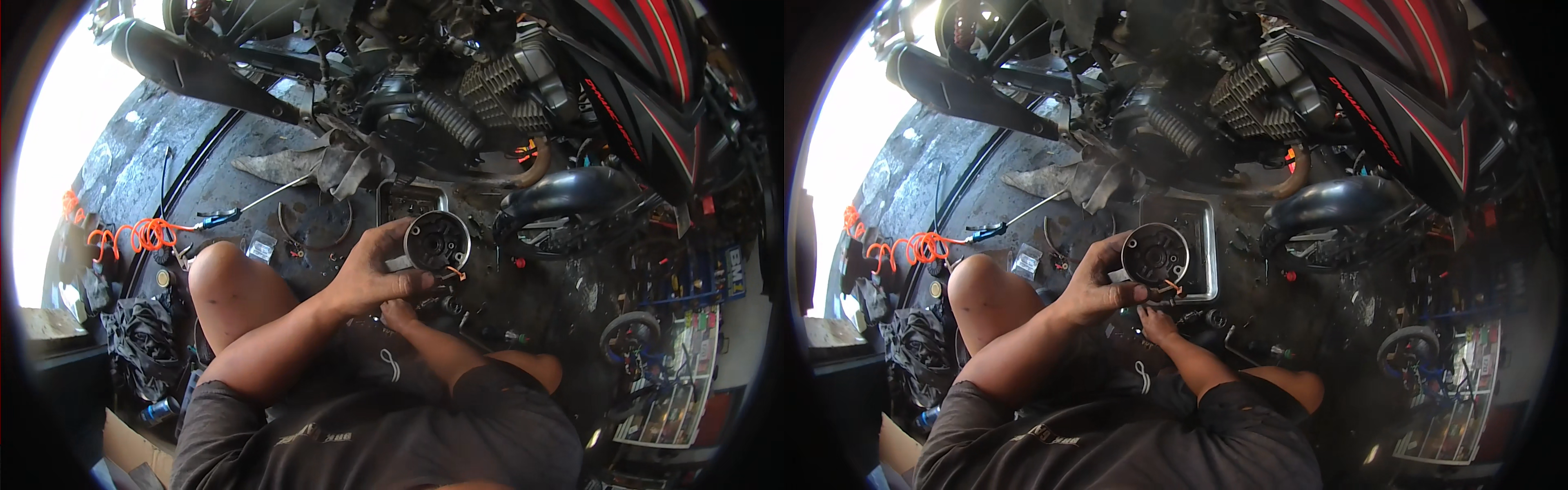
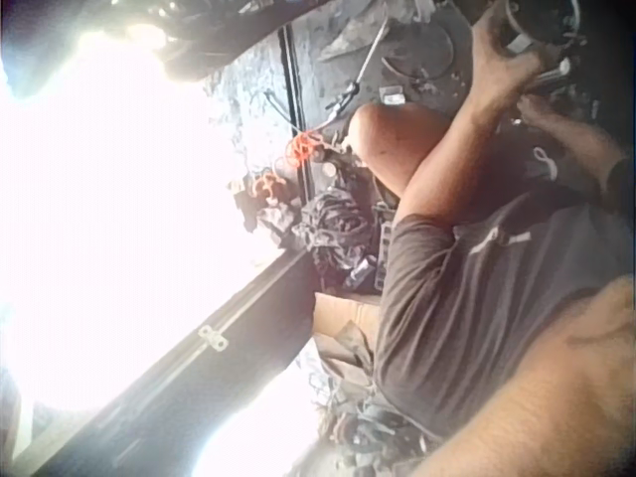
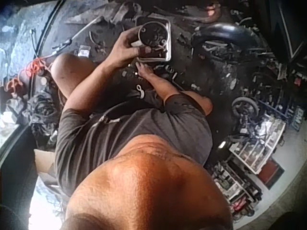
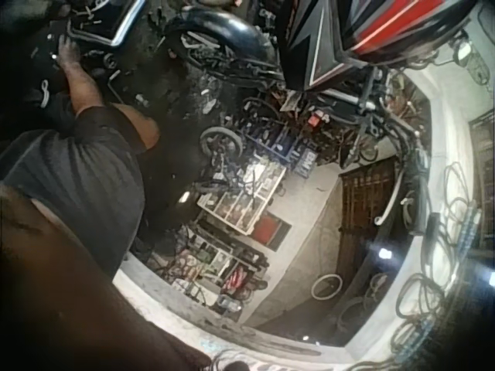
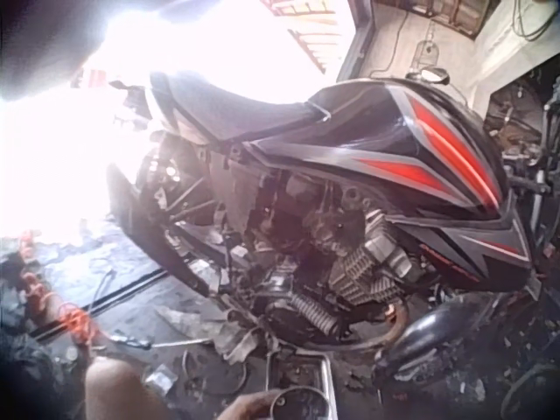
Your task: The person assembles a motorcycle starter motor by hand, inserting internal components and wires into the housing, using a screwdriver to secure parts, and stripping a wire with a utility knife.
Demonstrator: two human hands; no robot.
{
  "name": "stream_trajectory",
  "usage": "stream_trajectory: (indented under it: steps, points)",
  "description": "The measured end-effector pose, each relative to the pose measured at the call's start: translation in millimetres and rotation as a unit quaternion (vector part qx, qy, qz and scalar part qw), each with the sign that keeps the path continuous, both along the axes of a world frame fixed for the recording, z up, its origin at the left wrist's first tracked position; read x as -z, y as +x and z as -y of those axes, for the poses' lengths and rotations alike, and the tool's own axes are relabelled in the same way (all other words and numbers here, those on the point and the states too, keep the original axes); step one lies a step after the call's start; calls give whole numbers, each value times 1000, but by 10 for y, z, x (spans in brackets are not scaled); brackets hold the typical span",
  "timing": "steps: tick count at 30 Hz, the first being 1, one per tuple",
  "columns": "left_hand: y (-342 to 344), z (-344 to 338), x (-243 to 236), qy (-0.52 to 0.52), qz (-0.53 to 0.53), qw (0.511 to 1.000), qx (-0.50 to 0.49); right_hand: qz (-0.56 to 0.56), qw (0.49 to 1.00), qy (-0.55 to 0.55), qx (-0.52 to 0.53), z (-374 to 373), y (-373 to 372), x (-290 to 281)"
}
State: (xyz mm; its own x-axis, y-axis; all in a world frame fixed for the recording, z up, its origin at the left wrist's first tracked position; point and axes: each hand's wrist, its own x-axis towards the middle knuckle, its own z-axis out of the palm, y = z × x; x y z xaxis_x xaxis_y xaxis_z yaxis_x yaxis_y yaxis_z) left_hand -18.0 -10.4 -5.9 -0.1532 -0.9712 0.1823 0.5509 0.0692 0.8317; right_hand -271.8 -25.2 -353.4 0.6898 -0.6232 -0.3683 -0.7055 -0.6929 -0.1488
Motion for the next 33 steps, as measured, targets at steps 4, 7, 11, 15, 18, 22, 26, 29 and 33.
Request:
stream_trajectory:
  steps: [4,7,11,15,18,22,26,29,33]
  points:
    - [16,28,73,-23,8,999,-20,206,977,-48,1,81,227,-407]
    - [17,34,112,-6,28,997,-74,279,959,-48,9,174,488,-1059]
    - [104,-9,62,3,3,992,-122,301,928,118,185,213,516,-2400]
    - [105,0,32,11,-4,992,-128,488,863,36,126,-55,244,-2837]
    - [95,-8,-2,20,-1,994,-107,527,839,67,121,-364,70,-2550]
    - [109,0,12,16,40,995,-87,522,853,11,9,-504,134,-2323]
    - [59,6,-42,10,68,989,-128,519,853,-18,-42,-338,70,-2467]
    - [12,-4,-48,33,34,993,-106,524,844,-30,107,-200,-120,-3104]
    - [-2,-71,39,47,54,997,-27,603,764,-208,94,79,-300,-4392]
